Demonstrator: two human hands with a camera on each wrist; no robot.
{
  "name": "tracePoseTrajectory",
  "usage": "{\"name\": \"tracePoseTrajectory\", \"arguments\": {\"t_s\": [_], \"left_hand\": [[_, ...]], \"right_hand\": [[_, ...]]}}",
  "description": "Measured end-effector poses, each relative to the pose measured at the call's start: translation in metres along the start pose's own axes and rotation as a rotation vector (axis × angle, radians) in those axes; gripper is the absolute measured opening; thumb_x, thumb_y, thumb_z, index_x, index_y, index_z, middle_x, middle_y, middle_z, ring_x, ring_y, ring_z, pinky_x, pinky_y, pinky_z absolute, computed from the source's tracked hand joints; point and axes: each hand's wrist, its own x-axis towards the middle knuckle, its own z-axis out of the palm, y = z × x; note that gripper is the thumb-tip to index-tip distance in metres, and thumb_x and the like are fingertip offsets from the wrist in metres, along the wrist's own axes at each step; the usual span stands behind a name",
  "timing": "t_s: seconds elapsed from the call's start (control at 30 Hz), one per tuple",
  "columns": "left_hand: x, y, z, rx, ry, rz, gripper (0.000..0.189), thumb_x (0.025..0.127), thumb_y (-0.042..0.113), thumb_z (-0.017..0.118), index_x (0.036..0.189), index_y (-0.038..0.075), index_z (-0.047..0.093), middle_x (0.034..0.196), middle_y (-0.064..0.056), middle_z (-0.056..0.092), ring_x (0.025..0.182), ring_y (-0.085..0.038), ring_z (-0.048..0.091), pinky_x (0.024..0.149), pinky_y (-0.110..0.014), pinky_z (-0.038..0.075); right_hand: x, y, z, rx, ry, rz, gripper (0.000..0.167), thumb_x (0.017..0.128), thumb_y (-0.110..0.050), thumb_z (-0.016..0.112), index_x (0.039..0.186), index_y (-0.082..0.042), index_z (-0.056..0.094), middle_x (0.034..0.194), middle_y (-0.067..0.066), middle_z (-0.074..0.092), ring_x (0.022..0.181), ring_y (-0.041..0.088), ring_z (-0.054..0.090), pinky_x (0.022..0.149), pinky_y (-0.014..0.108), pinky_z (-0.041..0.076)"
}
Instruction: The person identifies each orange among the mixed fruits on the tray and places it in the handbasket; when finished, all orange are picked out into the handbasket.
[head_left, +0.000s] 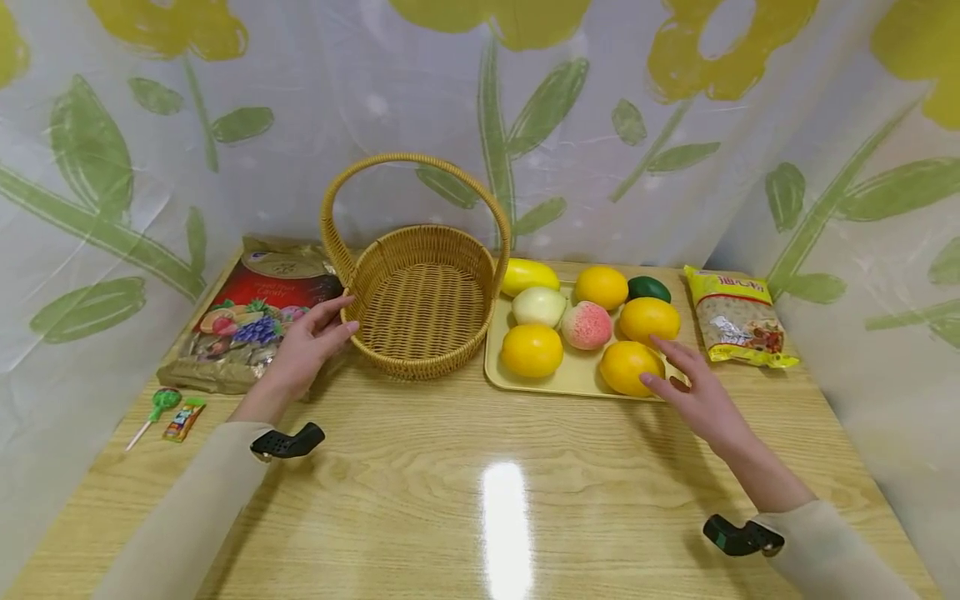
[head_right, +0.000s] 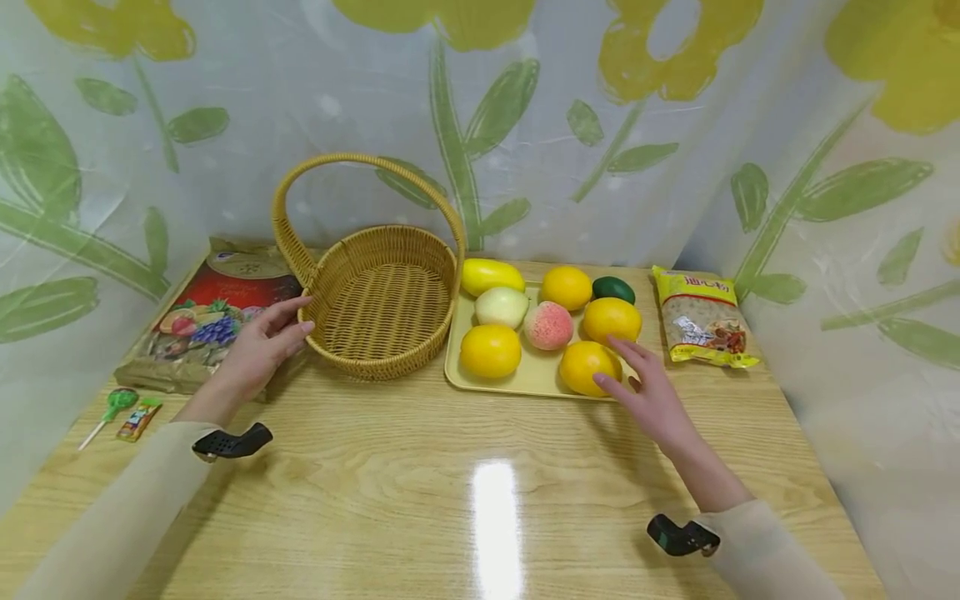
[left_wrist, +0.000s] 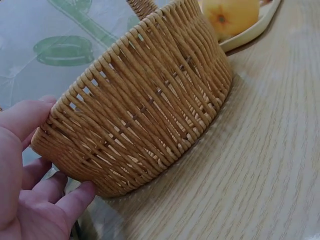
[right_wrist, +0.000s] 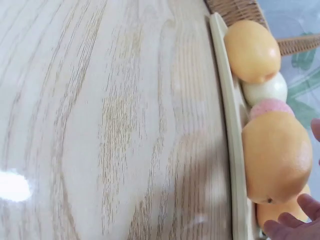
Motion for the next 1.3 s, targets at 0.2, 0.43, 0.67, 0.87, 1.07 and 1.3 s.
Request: {"name": "tracePoseTrajectory", "arguments": {"t_s": [0.2,0.43,0.67,0.87,1.07,1.3], "left_hand": [[0.000,-0.001,-0.001,-0.002,0.008,0.001,0.064,0.099,0.031,0.060,0.153,0.009,0.032,0.155,-0.019,0.028,0.141,-0.033,0.032,0.092,-0.018,0.049],[0.000,0.001,0.000,-0.002,0.004,0.001,0.064,0.099,0.030,0.059,0.153,0.009,0.032,0.155,-0.019,0.029,0.141,-0.033,0.032,0.091,-0.018,0.050],[0.000,0.001,0.000,-0.012,0.011,-0.001,0.064,0.099,0.029,0.060,0.153,0.009,0.032,0.157,-0.019,0.026,0.143,-0.032,0.029,0.094,-0.019,0.048],[0.000,0.002,0.000,-0.009,0.018,-0.010,0.064,0.099,0.030,0.060,0.152,0.008,0.033,0.157,-0.018,0.026,0.143,-0.031,0.029,0.093,-0.017,0.048],[0.000,0.001,0.001,-0.014,0.010,-0.016,0.065,0.098,0.031,0.060,0.153,0.008,0.032,0.157,-0.018,0.027,0.143,-0.031,0.029,0.091,-0.015,0.048],[0.001,-0.001,0.001,-0.020,0.007,-0.018,0.066,0.098,0.031,0.060,0.153,0.008,0.032,0.157,-0.017,0.026,0.143,-0.030,0.029,0.091,-0.015,0.049]], "right_hand": [[0.010,0.004,0.004,-0.065,-0.018,-0.037,0.063,0.097,-0.034,0.062,0.151,-0.010,0.038,0.154,0.021,0.028,0.140,0.043,0.024,0.109,0.064,0.029],[0.018,0.004,0.006,-0.049,-0.078,-0.066,0.062,0.097,-0.027,0.063,0.151,-0.011,0.038,0.154,0.018,0.031,0.142,0.041,0.021,0.113,0.064,0.018],[0.022,0.001,0.008,-0.078,-0.075,-0.090,0.056,0.099,-0.026,0.061,0.150,-0.013,0.042,0.149,0.020,0.034,0.132,0.041,0.027,0.107,0.063,0.024],[0.026,0.002,0.011,-0.126,-0.063,-0.116,0.055,0.099,-0.028,0.061,0.148,-0.011,0.043,0.145,0.022,0.037,0.126,0.042,0.029,0.102,0.061,0.029],[0.024,0.003,0.010,-0.114,-0.125,-0.107,0.060,0.099,-0.027,0.061,0.151,-0.011,0.035,0.149,0.022,0.030,0.129,0.041,0.032,0.106,0.062,0.030],[0.020,0.003,0.008,-0.104,-0.142,-0.113,0.062,0.099,-0.025,0.060,0.152,-0.009,0.032,0.151,0.021,0.030,0.131,0.040,0.033,0.105,0.062,0.033]]}}
